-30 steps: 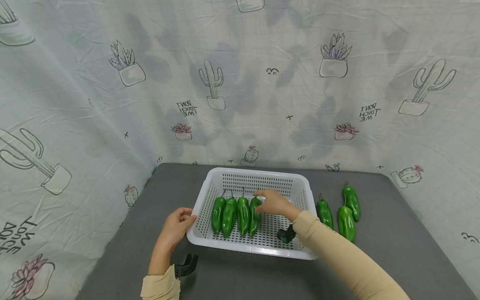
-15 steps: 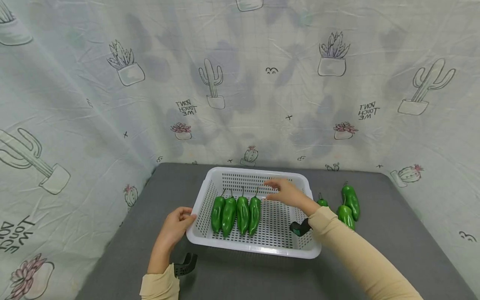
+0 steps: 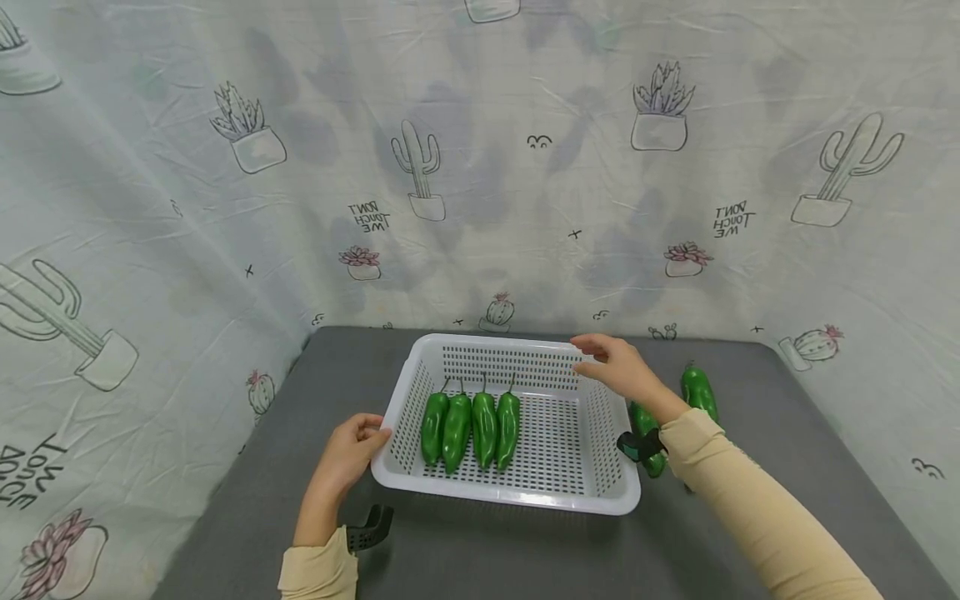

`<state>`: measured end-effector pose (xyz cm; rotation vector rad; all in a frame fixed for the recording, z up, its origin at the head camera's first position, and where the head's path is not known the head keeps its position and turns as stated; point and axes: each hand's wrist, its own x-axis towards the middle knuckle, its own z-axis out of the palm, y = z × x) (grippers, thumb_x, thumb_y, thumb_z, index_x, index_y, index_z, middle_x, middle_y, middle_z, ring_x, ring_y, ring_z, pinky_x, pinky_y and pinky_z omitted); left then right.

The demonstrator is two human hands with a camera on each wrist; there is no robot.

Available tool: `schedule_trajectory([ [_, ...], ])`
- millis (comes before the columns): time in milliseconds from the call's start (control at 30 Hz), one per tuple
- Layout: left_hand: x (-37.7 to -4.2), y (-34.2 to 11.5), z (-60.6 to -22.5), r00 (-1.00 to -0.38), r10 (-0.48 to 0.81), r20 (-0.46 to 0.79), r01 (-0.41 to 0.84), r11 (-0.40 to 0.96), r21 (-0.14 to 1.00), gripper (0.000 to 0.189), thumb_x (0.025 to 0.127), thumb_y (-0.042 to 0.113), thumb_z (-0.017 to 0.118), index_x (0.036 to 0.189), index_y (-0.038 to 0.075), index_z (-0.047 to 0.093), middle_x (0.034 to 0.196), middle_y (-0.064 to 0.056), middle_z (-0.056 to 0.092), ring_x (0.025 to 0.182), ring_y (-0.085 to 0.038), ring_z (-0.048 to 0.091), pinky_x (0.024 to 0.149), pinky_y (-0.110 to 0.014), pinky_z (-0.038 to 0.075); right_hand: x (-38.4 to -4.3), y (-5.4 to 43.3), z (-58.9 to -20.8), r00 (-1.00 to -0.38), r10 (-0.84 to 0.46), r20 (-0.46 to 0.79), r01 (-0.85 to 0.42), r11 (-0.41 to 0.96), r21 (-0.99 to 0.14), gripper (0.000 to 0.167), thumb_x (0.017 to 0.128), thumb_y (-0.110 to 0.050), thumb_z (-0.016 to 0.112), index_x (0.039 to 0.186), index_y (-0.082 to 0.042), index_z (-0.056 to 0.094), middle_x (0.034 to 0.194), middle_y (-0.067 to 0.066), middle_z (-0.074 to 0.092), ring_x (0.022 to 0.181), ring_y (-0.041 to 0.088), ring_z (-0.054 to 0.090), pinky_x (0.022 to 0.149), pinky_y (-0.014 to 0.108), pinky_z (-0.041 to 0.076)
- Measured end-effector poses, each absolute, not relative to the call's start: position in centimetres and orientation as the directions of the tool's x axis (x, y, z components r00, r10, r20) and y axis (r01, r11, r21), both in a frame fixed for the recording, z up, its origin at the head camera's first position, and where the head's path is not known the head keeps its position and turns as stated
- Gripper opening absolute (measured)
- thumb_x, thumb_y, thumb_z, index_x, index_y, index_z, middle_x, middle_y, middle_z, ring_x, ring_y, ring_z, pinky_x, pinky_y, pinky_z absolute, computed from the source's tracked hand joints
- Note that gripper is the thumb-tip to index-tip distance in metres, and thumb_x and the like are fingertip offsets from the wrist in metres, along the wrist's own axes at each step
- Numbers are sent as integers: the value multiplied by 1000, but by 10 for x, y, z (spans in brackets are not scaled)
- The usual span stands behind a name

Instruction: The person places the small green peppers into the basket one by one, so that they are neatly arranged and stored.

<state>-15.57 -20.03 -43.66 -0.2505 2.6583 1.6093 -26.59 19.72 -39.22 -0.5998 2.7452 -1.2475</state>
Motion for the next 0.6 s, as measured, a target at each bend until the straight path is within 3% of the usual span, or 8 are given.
schedule_trajectory([
  [233,-155,-200,-436,-987,-120,-107,-150,459,876,32,93,9,56,120,-8,53,95,-19,65,81,-21,62,66,-30,48,-262,230,-387,-954,-291,76,-254,646,-720,50,94,-23,59,138,-4,45,139,22,47,128,40,44,101,52,38],
  [600,-155,-201,-434,-987,-118,-106,-149,467,872,33,94,10,55,121,-8,52,94,-18,65,81,-21,62,66,-30,48,-258,298,-396,-983,-167,78,-174,702,-690,56,97,-35,53,140,-1,42,139,28,44,125,45,43,95,57,40],
])
